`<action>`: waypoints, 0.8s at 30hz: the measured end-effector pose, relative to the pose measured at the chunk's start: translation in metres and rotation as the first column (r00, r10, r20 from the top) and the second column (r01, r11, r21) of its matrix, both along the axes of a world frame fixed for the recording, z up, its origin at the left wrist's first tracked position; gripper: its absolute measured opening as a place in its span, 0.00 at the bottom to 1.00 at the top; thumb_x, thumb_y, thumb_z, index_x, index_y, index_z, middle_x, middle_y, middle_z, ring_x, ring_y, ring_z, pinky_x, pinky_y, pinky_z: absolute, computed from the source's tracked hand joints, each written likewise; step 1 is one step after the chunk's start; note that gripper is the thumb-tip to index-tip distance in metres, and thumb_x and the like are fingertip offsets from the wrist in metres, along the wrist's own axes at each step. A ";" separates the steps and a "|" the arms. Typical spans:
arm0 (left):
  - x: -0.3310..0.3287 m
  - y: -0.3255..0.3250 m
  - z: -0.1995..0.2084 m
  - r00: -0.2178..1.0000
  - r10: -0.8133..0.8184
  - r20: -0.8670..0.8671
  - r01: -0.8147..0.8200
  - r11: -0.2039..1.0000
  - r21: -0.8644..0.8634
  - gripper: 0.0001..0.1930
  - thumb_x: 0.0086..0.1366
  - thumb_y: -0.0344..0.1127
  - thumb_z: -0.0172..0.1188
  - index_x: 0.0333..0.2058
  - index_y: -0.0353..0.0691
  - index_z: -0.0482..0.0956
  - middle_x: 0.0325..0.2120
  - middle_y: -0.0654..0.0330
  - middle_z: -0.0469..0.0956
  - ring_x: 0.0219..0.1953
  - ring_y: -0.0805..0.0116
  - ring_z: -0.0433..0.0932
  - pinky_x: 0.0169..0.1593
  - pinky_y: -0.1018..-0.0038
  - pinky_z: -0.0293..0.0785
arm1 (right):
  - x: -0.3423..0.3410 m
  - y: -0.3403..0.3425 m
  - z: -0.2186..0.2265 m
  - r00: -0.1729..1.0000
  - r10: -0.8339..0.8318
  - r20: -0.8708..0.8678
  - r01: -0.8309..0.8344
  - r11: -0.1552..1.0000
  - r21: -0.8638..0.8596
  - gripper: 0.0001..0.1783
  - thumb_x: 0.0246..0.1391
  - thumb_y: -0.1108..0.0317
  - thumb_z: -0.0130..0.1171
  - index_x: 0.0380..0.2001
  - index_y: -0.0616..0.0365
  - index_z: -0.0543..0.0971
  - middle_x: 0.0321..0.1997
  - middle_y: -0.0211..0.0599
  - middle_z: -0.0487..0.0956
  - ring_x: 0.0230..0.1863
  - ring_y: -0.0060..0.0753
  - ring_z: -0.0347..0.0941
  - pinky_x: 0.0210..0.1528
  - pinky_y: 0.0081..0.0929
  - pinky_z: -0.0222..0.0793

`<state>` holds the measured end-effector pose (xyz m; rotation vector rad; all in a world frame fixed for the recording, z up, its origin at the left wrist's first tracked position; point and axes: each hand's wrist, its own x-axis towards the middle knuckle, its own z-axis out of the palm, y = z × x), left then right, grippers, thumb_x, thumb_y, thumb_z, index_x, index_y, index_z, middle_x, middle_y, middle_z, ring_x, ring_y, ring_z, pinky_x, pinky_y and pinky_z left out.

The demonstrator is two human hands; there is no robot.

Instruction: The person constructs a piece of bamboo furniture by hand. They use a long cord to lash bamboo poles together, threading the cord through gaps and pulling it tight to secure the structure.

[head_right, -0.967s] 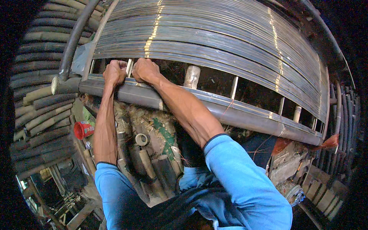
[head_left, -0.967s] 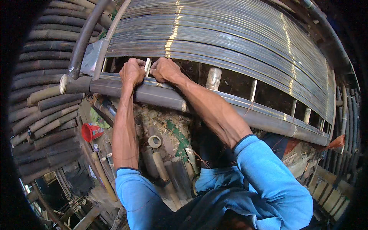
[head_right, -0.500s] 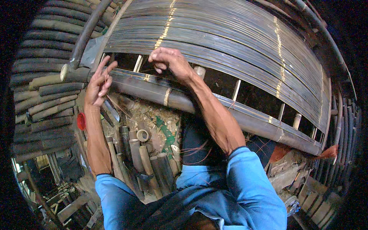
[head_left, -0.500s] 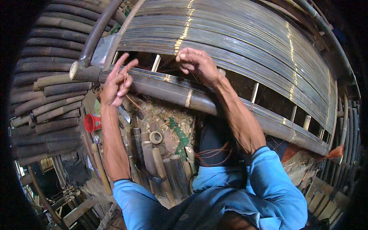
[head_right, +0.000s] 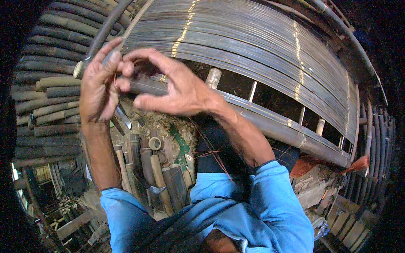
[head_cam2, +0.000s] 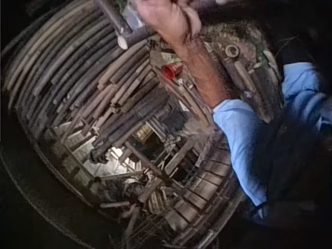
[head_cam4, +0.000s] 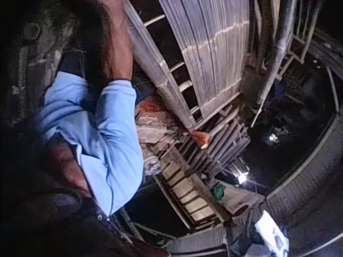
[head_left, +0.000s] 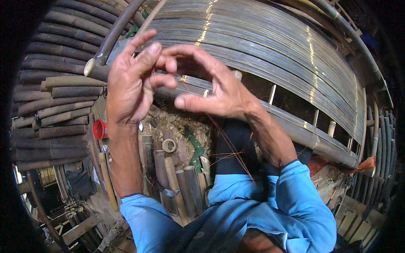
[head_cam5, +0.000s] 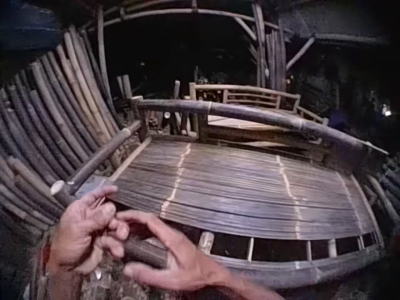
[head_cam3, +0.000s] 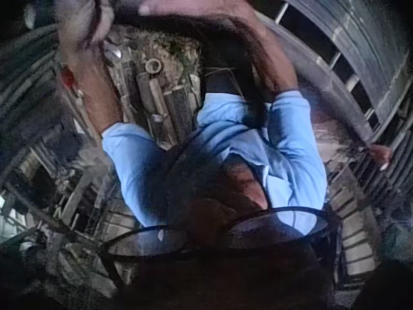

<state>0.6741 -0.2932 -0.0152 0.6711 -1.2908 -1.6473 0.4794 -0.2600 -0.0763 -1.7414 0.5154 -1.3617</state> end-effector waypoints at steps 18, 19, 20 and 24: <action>-0.057 0.043 -0.012 0.951 -0.262 0.165 0.303 0.894 -0.330 0.37 0.67 0.38 0.66 0.67 0.35 0.56 0.27 0.56 0.84 0.34 0.66 0.84 0.42 0.73 0.77 | -0.089 0.096 0.083 0.892 0.204 0.403 -0.254 0.964 0.074 0.22 0.68 0.59 0.54 0.19 0.52 0.70 0.26 0.29 0.68 0.25 0.25 0.67 0.24 0.30 0.65; -0.043 0.054 -0.027 0.886 -0.114 0.450 0.296 0.885 -0.359 0.41 0.60 0.40 0.74 0.66 0.37 0.62 0.21 0.59 0.82 0.28 0.73 0.81 0.35 0.76 0.74 | -0.106 0.100 0.094 0.839 0.260 0.478 -0.302 0.953 0.010 0.22 0.68 0.60 0.54 0.18 0.51 0.69 0.27 0.28 0.67 0.25 0.24 0.67 0.24 0.29 0.65; -0.036 0.055 -0.026 0.714 0.061 0.698 0.361 0.821 -0.442 0.41 0.53 0.41 0.78 0.63 0.40 0.69 0.18 0.60 0.80 0.23 0.76 0.78 0.30 0.76 0.72 | -0.137 0.109 0.109 0.787 0.237 0.570 -0.290 0.957 0.003 0.20 0.68 0.63 0.51 0.18 0.51 0.68 0.27 0.29 0.66 0.25 0.23 0.65 0.26 0.27 0.65; 0.098 0.044 -0.068 0.423 0.533 0.733 0.059 0.791 -0.609 0.22 0.54 0.36 0.75 0.48 0.39 0.84 0.33 0.52 0.85 0.31 0.67 0.83 0.37 0.73 0.78 | -0.218 0.112 0.102 0.561 0.157 0.813 -0.297 0.955 0.021 0.18 0.68 0.72 0.44 0.19 0.53 0.65 0.26 0.31 0.63 0.26 0.24 0.60 0.34 0.22 0.65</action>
